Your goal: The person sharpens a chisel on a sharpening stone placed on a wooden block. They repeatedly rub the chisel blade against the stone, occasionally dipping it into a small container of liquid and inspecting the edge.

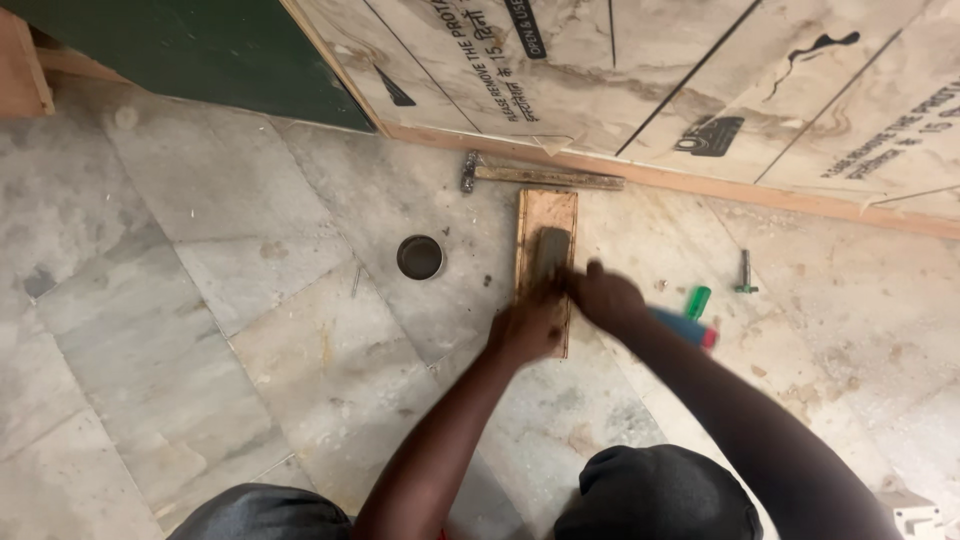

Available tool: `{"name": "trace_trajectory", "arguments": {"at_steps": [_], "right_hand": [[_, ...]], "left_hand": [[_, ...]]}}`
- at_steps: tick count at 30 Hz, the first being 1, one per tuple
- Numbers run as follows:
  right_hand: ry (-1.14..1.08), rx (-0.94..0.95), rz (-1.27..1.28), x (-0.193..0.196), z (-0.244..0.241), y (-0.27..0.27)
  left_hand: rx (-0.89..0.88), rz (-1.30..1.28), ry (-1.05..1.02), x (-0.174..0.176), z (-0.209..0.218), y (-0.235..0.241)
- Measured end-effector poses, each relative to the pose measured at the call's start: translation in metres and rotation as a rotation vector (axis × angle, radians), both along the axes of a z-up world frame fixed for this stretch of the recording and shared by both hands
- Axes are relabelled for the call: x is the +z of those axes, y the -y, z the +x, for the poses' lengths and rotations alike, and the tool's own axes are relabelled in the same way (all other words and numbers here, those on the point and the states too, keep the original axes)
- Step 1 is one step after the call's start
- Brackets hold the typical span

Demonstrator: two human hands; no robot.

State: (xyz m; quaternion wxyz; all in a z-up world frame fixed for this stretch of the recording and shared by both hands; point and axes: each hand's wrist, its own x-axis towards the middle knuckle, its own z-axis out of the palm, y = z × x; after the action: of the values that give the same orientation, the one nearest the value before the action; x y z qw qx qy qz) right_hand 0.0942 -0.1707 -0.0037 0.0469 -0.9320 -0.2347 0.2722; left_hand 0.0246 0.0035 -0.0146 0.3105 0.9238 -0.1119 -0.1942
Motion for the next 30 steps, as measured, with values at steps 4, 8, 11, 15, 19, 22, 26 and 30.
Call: {"name": "trace_trajectory", "arguments": {"at_steps": [4,8,11,15,19,22,26,30], "right_hand": [[0.018,0.020,0.102,-0.002,-0.043,0.009],[0.033,-0.082,0.094,-0.010,-0.007,0.007],[0.149,-0.078,0.043,-0.004,0.043,-0.003],[0.230,-0.264,0.086,0.016,0.085,-0.001],[0.166,-0.262,0.381,0.030,0.072,0.026],[-0.199,-0.416,0.379,0.033,0.043,0.033],[-0.375,-0.566,0.557,0.029,-0.001,0.035],[-0.329,-0.502,0.509,0.022,-0.020,0.027]], "left_hand": [[0.038,0.041,-0.258,0.021,-0.043,0.004],[0.055,0.044,-0.103,0.009,-0.006,0.008],[0.041,0.128,0.010,0.009,0.056,0.011],[0.175,0.047,0.070,0.028,0.077,0.001],[0.412,-0.035,0.229,0.036,0.031,-0.025],[0.514,-0.014,0.155,0.027,-0.011,-0.032],[0.435,-0.056,0.188,0.009,-0.049,-0.021],[0.256,-0.088,0.169,0.014,-0.061,-0.011]]}}
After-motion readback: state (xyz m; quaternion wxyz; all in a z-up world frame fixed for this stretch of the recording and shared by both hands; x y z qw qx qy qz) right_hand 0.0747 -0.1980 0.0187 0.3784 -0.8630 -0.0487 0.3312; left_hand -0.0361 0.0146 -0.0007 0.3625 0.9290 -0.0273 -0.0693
